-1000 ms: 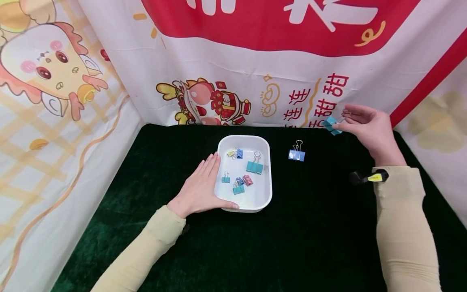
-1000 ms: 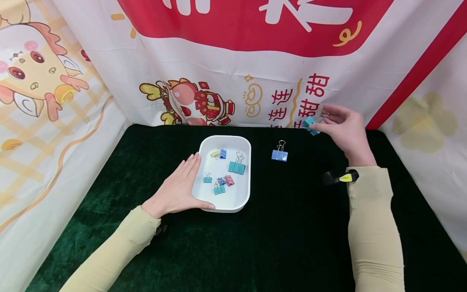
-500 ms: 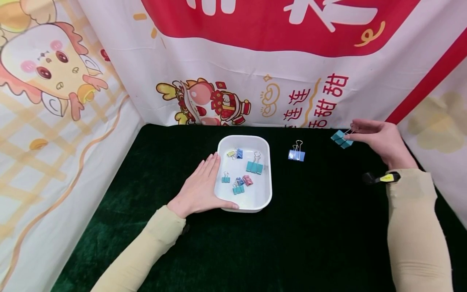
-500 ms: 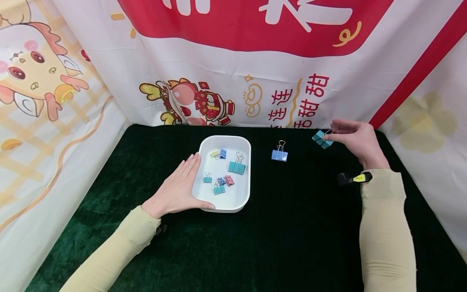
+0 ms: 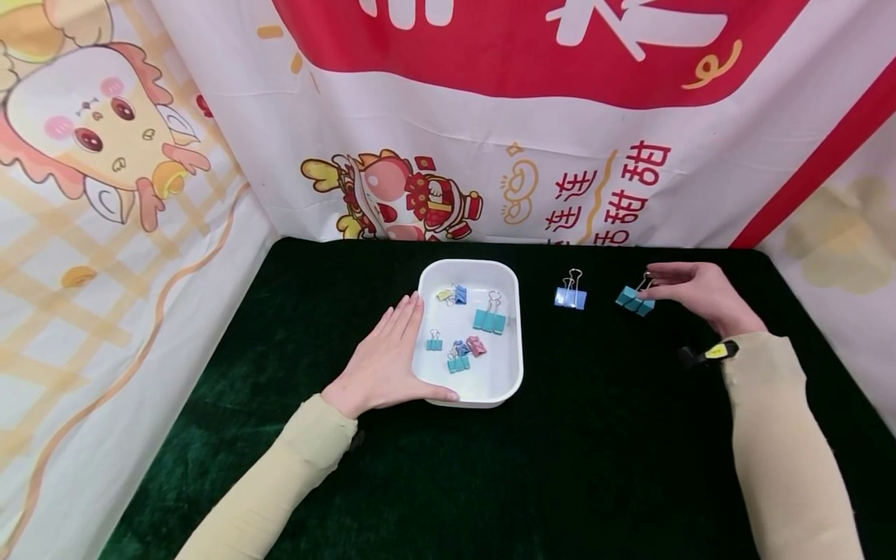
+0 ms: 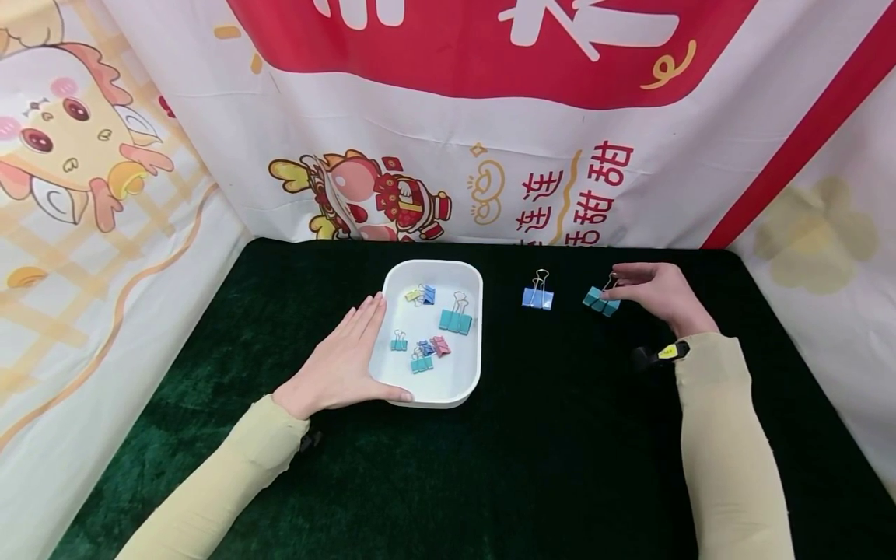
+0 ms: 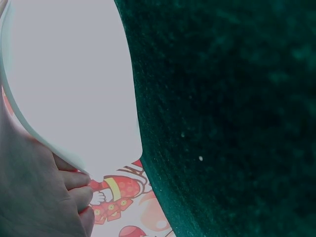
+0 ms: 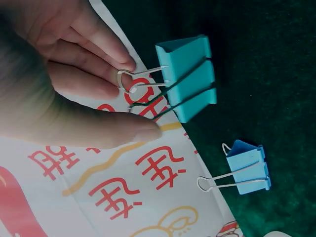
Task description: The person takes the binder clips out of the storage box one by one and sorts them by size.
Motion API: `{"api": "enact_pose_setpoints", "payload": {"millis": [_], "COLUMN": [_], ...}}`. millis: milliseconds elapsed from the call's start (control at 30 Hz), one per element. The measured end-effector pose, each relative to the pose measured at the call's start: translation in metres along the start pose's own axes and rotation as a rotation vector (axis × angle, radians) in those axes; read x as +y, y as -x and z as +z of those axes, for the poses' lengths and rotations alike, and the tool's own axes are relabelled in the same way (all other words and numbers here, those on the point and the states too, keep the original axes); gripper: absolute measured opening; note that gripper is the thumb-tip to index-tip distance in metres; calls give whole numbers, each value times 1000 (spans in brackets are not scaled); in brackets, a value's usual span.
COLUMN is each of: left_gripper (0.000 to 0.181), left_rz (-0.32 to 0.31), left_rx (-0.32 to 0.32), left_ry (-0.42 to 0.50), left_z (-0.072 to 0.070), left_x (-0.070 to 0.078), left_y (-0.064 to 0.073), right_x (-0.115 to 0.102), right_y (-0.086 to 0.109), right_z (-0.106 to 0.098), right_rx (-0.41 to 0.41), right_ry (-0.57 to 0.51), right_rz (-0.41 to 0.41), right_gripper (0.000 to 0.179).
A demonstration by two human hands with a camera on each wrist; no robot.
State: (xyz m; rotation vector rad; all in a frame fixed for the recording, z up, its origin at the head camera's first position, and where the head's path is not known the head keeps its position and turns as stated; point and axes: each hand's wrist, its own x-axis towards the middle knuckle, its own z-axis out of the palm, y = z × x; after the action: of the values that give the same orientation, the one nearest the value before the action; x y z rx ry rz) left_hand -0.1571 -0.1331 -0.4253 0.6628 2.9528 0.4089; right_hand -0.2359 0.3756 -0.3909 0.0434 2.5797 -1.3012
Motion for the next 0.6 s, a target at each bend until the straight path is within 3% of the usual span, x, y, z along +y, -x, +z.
{"api": "enact_pose_setpoints", "payload": {"millis": [233, 600], "left_gripper": [144, 144], "left_rz": [-1, -7], "left_rx": [0, -1], "left_ry": [-2, 2], "left_z": [1, 1], "left_x": [0, -1], "left_y": [0, 0], "right_x": [4, 9], "right_y": [-11, -32], "right_z": [0, 14], "right_rx": [-101, -95], "right_ry": [32, -52], "right_rz": [-18, -22], "right_gripper": [77, 68]}}
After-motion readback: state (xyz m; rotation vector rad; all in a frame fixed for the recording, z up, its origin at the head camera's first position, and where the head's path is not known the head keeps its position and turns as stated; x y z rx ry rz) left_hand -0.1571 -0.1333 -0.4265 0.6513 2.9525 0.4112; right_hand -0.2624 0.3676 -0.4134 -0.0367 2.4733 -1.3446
